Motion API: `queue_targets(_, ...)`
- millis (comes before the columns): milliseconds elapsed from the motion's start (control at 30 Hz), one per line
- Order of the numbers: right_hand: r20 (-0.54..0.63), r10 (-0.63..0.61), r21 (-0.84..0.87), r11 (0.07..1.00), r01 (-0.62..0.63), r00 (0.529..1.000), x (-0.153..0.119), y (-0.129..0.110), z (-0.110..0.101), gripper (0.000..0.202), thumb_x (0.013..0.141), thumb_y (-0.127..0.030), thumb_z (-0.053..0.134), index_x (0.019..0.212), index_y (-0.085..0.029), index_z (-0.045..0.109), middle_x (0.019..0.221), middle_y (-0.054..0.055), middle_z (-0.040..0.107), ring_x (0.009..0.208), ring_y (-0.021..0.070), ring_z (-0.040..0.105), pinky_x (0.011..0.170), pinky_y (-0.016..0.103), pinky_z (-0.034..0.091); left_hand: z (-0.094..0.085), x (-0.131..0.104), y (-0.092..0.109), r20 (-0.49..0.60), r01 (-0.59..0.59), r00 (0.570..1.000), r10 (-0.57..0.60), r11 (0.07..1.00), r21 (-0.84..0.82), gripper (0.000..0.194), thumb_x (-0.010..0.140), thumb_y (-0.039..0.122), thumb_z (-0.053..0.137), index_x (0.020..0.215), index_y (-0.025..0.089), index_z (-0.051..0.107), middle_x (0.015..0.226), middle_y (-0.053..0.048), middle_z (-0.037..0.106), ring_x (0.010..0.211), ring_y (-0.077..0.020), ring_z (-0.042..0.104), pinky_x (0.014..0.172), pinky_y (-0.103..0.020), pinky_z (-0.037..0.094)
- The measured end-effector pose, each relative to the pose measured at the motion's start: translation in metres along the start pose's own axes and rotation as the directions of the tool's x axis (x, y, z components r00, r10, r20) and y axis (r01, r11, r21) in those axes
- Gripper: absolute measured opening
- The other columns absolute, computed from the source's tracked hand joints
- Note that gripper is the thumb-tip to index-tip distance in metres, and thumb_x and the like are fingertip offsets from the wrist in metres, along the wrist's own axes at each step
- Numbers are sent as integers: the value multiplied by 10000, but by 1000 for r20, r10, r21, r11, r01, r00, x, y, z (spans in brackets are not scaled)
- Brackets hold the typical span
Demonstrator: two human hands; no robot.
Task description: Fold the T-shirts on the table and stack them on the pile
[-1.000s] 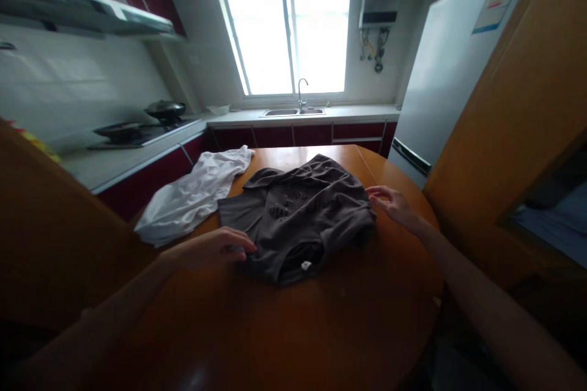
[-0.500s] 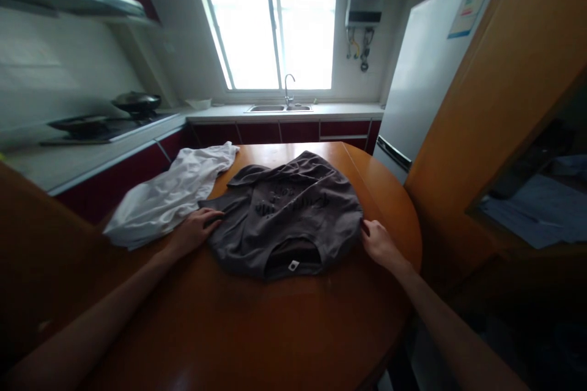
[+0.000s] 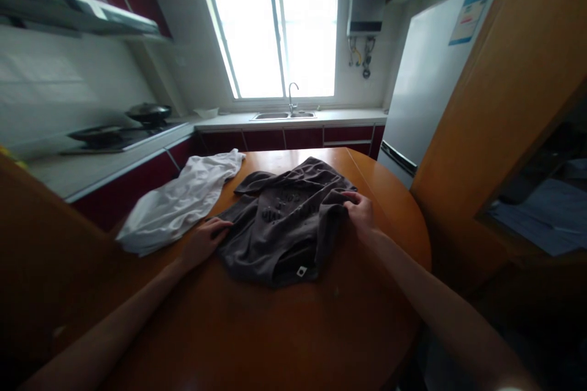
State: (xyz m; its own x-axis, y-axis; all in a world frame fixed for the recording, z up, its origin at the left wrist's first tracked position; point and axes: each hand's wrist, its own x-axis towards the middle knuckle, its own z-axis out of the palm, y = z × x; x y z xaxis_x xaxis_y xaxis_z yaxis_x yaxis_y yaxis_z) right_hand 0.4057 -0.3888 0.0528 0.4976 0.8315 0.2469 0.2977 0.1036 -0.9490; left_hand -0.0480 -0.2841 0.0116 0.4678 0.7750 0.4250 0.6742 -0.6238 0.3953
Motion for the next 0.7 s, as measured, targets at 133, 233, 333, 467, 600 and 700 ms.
queue_targets(133, -3, -521, -442, 766, 466, 854, 9, -32, -60, 253, 869, -268, 571, 1057, -206, 729, 1156, 120, 689, 1147, 301, 591, 1061, 477, 451, 0, 2, 0, -5, 3, 1000, -3, 1000, -8, 272, 929, 393, 519, 1032, 232, 713, 1018, -63, 698, 958, -232, 663, 898, -349, 516)
queue_targets(233, 145, -625, -612, 553, 566, 767, 11, -38, -103, 252, 900, -308, 582, 1093, -243, 730, 1197, 103, 665, 1162, 311, 548, 1081, 491, 407, -1, 4, 1, -51, 15, 999, -15, 1000, 9, 269, 918, 382, 515, 1030, 232, 708, 1022, -59, 692, 963, -233, 658, 915, -343, 510)
queue_targets(333, 221, -558, -695, 485, 531, 800, 8, -15, -134, 231, 904, -389, 572, 923, -239, 746, 1083, 95, 689, 1079, 304, 561, 1021, 489, 428, -3, 5, 0, -150, 87, 986, -76, 994, 70, 287, 925, 388, 490, 1037, 238, 708, 1033, -61, 685, 981, -243, 649, 947, -356, 503)
queue_targets(467, 157, -409, -795, 488, 361, 899, -11, 24, -151, 324, 912, -463, 532, 848, -225, 744, 1078, 111, 695, 1090, 331, 561, 977, 546, 413, -15, 3, 2, -186, 28, 982, 1, 988, 151, 335, 918, 434, 532, 1109, 233, 720, 1138, -93, 657, 1101, -289, 599, 1050, -448, 443)
queue_targets(600, 335, -391, -685, 524, 507, 857, -57, 27, -135, 285, 910, -426, 592, 1112, -284, 734, 1323, 81, 625, 1268, 324, 502, 1071, 527, 351, -32, -6, 22, 143, -183, 972, 185, 983, -30, 393, 871, 494, 669, 1195, 277, 717, 1192, -72, 650, 1110, -270, 604, 1020, -399, 475)
queue_targets(700, 588, -312, -504, 581, 639, 746, -87, 17, -109, 381, 873, -377, 683, 1251, -337, 681, 1363, 63, 606, 1305, 302, 487, 1103, 482, 336, -31, -12, 46, 410, -242, 865, 287, 957, -161, 460, 826, 487, 750, 1248, 310, 700, 1169, -62, 660, 1068, -242, 615, 962, -338, 505)
